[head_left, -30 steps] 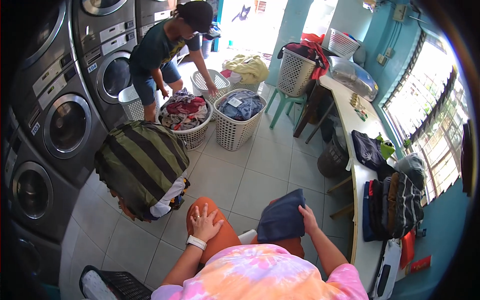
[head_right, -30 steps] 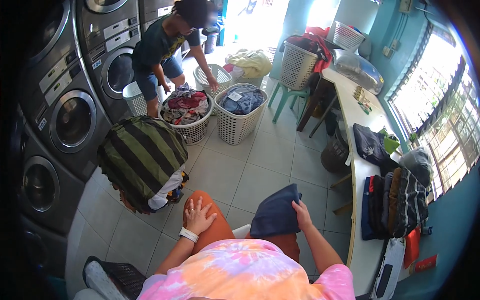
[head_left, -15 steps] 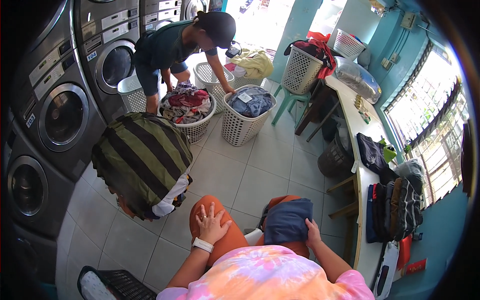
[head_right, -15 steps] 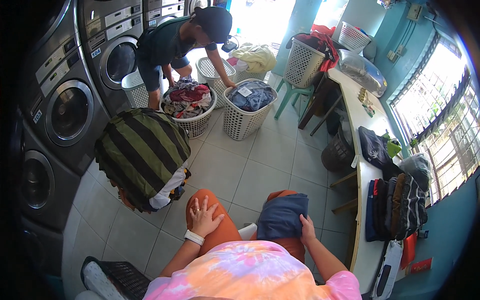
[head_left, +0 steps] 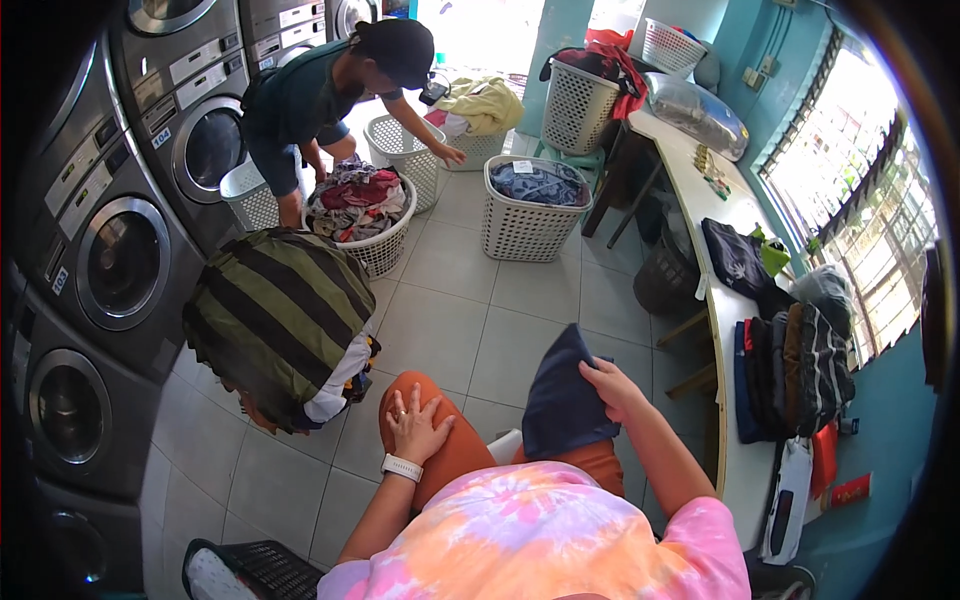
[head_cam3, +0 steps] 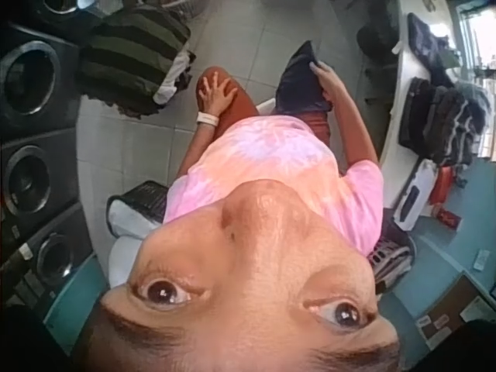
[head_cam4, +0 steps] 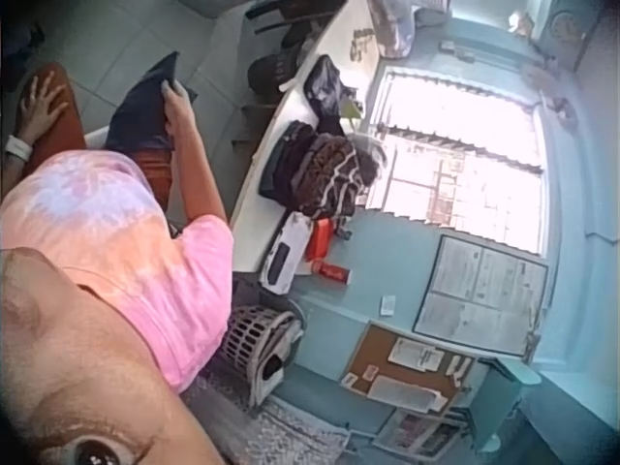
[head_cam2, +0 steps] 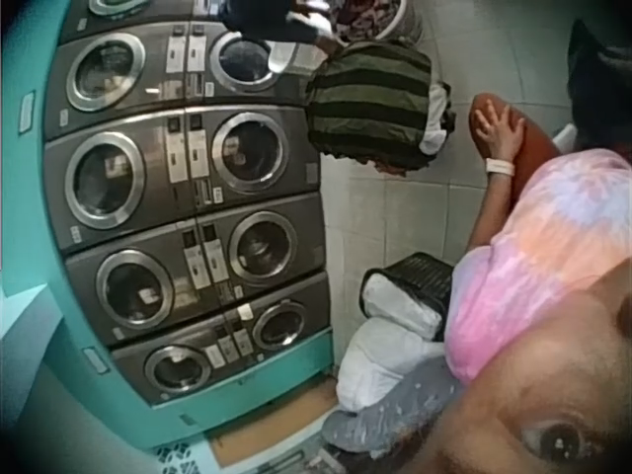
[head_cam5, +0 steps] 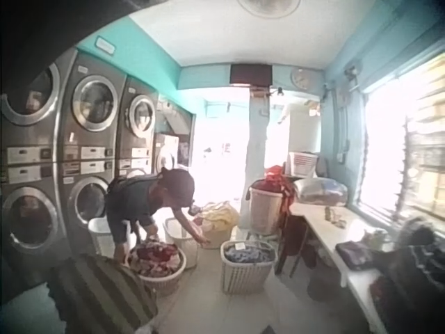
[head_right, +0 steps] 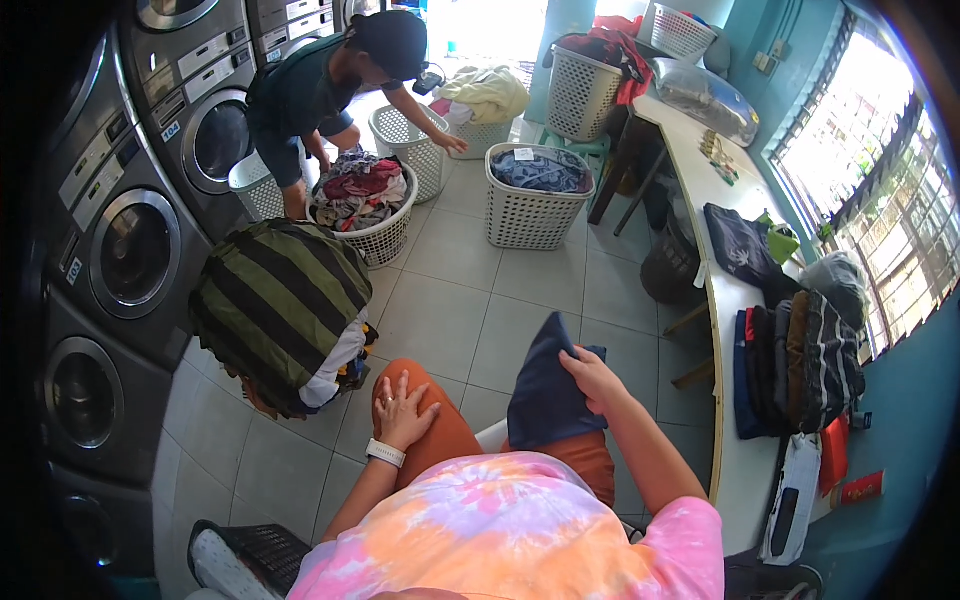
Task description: Fold various pieces of clothing including shirts, pants, and small items at a laundry shop.
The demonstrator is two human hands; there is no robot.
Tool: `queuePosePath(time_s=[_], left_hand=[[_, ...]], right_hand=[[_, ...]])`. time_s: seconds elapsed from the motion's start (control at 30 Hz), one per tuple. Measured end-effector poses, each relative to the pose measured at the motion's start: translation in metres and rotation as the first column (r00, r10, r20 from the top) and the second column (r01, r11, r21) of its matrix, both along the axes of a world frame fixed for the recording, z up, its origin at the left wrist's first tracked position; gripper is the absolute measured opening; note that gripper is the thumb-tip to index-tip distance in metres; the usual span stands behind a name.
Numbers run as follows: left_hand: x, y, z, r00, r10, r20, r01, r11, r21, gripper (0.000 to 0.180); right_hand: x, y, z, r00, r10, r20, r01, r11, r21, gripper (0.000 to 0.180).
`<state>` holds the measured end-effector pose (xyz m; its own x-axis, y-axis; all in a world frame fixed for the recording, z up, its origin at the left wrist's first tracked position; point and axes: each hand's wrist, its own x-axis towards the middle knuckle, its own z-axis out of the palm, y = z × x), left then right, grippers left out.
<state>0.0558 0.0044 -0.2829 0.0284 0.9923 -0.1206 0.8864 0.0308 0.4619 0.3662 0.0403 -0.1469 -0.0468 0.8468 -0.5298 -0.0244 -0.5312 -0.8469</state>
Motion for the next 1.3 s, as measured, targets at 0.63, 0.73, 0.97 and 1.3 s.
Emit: queuePosePath(time_s=[0.63, 0.73, 0.97, 1.3], left_hand=[[0.002, 0.009, -0.009, 0.992, -0.040, -0.116, 0.044, 0.999, 0.031, 0.049], [0.000, 0.007, -0.011, 0.991, -0.039, -0.127, 0.043, 0.999, 0.026, 0.049], [0.004, 0.009, -0.003, 0.992, -0.023, -0.123, 0.025, 1.000, 0.014, 0.050], [0.002, 0.012, -0.010, 0.993, -0.045, -0.110, 0.048, 0.998, 0.029, 0.048]], right_hand=[[0.026, 0.041, 0.050, 0.947, 0.265, -0.180, -0.267, 0.964, 0.016, 0.037], [0.045, 0.034, 0.046, 0.936, 0.241, -0.255, -0.240, 0.970, 0.037, 0.039], [0.154, 0.026, -0.035, 0.982, -0.017, -0.188, 0.012, 1.000, -0.024, 0.040], [0.161, 0.007, -0.180, 0.925, -0.172, -0.339, 0.042, 0.933, -0.358, 0.057]])
